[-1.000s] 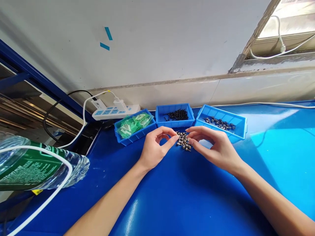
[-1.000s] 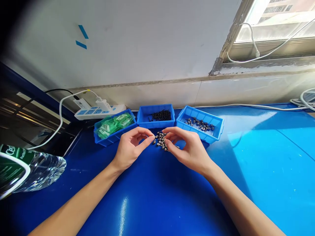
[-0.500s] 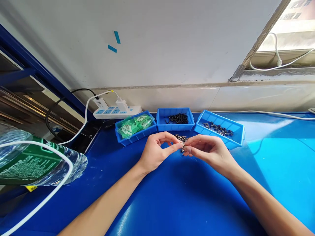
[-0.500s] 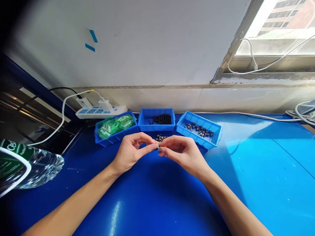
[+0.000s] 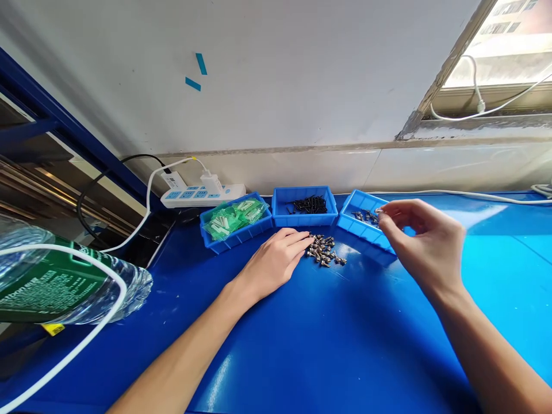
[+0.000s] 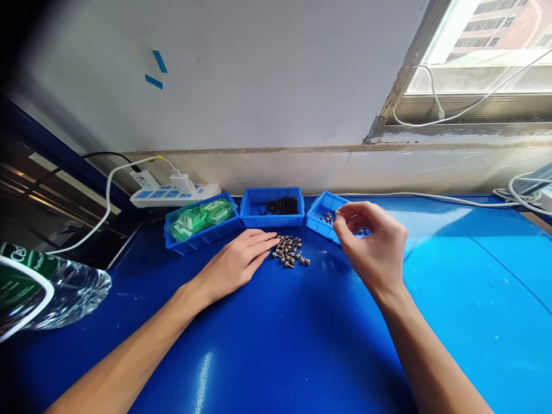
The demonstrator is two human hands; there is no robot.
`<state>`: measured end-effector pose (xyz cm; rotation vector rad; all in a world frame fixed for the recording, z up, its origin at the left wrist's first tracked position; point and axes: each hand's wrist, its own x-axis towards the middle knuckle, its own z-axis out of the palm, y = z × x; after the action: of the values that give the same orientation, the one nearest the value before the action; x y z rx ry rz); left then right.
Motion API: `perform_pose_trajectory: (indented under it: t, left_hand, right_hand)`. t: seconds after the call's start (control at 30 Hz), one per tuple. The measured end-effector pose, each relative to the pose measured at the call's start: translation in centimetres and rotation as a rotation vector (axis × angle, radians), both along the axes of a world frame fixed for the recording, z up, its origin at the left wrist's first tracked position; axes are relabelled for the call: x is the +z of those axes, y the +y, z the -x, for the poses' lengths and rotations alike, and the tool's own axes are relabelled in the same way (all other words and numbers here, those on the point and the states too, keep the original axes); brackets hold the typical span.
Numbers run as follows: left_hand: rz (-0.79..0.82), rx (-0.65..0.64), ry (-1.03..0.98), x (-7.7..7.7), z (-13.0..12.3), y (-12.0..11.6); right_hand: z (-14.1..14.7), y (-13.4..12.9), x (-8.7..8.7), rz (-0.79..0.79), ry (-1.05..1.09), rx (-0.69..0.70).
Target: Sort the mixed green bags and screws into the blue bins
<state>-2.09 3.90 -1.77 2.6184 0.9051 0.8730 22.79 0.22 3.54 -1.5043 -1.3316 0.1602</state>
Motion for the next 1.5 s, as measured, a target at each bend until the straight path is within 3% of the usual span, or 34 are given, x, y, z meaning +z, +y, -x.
perform_pose_trajectory:
  t: [0.07,0.17,0.4,0.63,0.8,0.97,1.17,1.33,1.5]
  left_hand:
    - [-0.052,-0.007,-0.002,-0.6,0.1,0.2]
    - [-0.059,-0.005,-0.041,-0.8,0.1,0.3]
    - [0.045,0.067,-0.051,0.2,0.4,0.2]
    - [0.091,0.021,0.071,0.8,0.2,0.0]
    - [0.081,0.06,-0.066,1.0,0.0,-0.1]
    - [0.246,0.107,-0.373,1.4,-0.5,-0.5]
    - [0.57,0.105,-0.639,1.8,-1.2,-0.9]
    - [0.745,0.128,-0.7,1.8,-1.3,-0.7]
    - [0.756,0.12,-0.656,1.8,-1.1,-0.5]
  right_hand:
    - [-0.2,0.1,0.0,-0.007,-0.036,-0.038]
    - [0.3,0.1,-0.3,0.014,-0.006,0.047]
    - [1.6,0.0,-1.1,0.023,-0.043,0.184]
    - [2.0,-0.3,-0.9,0.017,-0.066,0.237]
    - [2.3,-0.5,-0.8,-0.008,-0.088,0.261]
    - [2.5,-0.5,-1.1,0.004,-0.094,0.343]
    - [2.9,-0.6,-1.7,0.174,0.019,0.604]
    - [3.0,-0.6,-1.8,0.251,0.09,0.669]
    - [2.8,-0.5,-1.8,0.265,0.133,0.662]
